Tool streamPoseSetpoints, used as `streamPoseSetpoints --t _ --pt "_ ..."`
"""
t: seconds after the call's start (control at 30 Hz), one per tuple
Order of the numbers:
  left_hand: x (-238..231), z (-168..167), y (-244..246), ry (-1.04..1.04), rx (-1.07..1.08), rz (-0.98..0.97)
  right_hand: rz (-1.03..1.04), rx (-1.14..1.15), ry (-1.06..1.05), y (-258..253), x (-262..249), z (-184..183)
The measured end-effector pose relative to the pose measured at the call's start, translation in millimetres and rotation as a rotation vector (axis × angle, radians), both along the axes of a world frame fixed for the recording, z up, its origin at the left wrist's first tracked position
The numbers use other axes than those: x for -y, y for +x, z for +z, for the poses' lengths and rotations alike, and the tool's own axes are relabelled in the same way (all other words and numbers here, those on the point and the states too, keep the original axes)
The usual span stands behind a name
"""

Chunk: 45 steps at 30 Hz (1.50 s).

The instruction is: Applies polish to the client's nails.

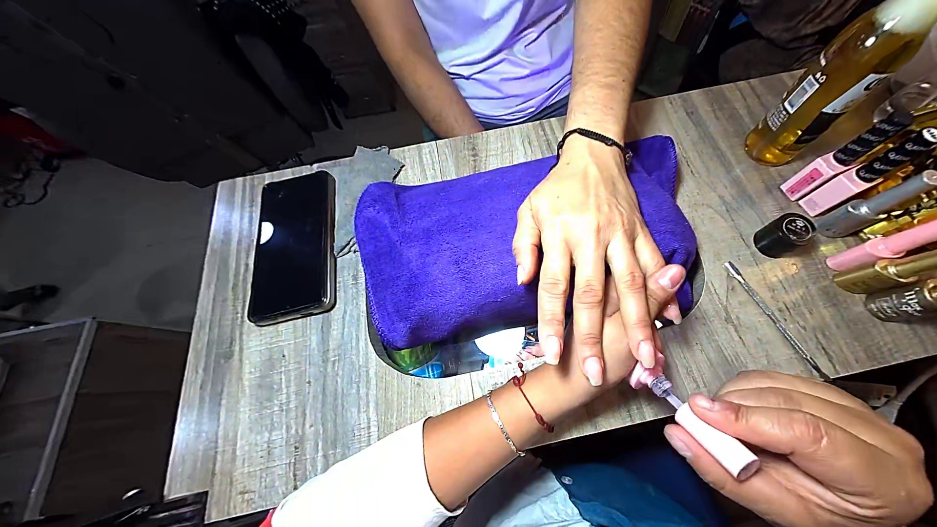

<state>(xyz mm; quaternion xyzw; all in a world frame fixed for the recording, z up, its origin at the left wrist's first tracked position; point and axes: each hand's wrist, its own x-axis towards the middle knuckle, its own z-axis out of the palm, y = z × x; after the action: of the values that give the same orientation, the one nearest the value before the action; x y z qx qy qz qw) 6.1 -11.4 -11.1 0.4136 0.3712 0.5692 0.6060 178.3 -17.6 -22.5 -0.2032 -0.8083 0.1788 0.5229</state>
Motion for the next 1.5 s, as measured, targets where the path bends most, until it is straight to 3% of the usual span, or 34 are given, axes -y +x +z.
streamPoseSetpoints --t 1.1,1.2,1.4,1.5 --pt "0 0 0 0.034 -0.033 0.047 -0.042 -0.103 -0.079 -1 0 -3" --pt "0 1 0 0.023 -0.044 0.039 0.013 -0.19 -0.188 1 0 -1" --pt "-3 -1 -1 0.04 -0.041 0.025 0.25 -0.624 -0.703 -1 -15 11" --pt "-4 -7 -2 0.094 -0.003 0.018 0.216 -0.571 -0.645 -5 -22 12"
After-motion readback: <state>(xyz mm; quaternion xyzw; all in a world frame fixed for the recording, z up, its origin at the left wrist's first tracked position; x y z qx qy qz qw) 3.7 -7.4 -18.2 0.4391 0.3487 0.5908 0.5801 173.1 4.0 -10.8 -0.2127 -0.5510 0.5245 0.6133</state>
